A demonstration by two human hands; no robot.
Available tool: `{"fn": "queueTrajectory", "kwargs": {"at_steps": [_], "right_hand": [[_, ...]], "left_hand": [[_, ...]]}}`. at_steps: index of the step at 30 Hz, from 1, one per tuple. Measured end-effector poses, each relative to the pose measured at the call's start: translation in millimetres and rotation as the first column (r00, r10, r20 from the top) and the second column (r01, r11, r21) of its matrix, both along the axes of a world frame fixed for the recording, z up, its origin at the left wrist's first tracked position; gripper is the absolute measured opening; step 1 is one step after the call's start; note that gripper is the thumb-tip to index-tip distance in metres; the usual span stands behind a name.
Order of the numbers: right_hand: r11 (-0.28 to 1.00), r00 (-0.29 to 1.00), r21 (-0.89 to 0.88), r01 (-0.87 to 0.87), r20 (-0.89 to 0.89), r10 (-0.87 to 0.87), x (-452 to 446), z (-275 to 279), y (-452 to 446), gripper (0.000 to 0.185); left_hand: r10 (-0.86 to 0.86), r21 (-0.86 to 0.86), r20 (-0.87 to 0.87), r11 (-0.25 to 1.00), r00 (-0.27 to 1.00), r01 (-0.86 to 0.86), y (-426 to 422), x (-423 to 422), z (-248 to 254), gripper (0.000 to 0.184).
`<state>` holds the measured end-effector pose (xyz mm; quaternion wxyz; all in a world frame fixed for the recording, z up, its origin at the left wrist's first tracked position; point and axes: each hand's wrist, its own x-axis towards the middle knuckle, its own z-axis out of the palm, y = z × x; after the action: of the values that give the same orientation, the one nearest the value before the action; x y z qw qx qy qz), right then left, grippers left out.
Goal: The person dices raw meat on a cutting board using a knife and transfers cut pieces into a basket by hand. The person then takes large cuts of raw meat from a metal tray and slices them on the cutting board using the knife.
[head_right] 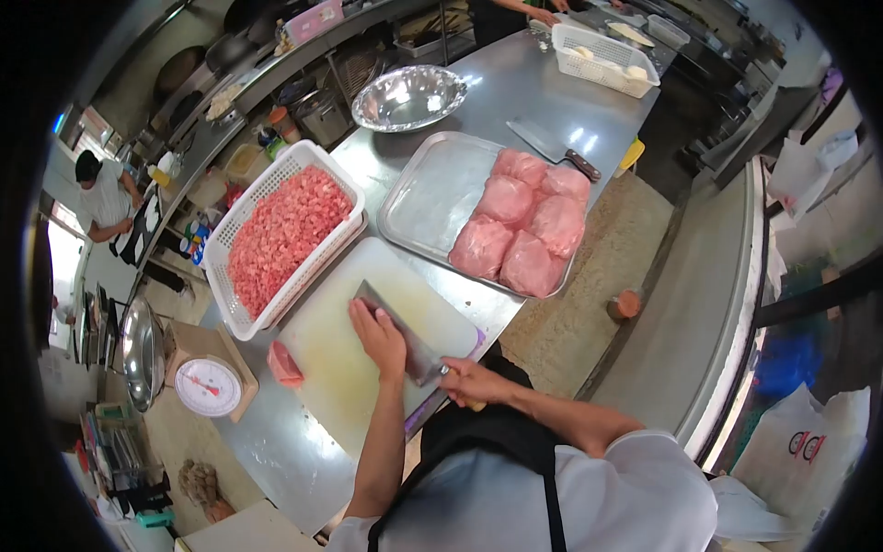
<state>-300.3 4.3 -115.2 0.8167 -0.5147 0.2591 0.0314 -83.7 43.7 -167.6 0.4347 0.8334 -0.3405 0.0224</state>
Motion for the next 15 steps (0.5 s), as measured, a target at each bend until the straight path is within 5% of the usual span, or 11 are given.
{"fn": "queueTrajectory", "kwargs": {"at_steps": [3,5,7,9,10,11,15], "right_hand": [[0.998,0.998,-0.063,0.026,0.06,-0.022,4,25,0,0.025],[0.992,0.997,-0.125,0.037,0.072,-0.028,8,61,-6,0.024],[0.977,0.991,-0.21,0.039,0.132,-0.011,8,87,-15,0.022],[0.959,0.983,-0.264,0.104,0.175,-0.058,10,88,-18,0.022],[0.958,0.993,-0.269,0.097,0.095,-0.074,6,94,-16,0.022],[0.954,0.996,-0.284,0.092,0.024,-0.088,1,104,-18,0.022],[0.94,0.977,-0.308,0.148,-0.103,-0.188,-24,78,-20,0.021]], "left_hand": [[-0.014,-0.141,-0.002,0.99,1.0,0.014,-8,11,19,0.055],[-0.012,-0.31,-0.003,0.951,1.0,0.011,-30,29,60,0.052],[-0.063,-0.34,0.189,0.932,0.98,0.126,-51,77,126,0.049],[-0.122,-0.362,0.119,0.919,0.985,0.158,-81,142,164,0.044],[-0.047,-0.017,0.205,0.999,0.978,0.052,-89,191,156,0.043],[-0.004,0.305,0.316,0.947,0.949,-0.098,-102,227,141,0.042],[-0.323,0.241,0.378,0.939,0.867,0.245,-110,224,111,0.04]]}}
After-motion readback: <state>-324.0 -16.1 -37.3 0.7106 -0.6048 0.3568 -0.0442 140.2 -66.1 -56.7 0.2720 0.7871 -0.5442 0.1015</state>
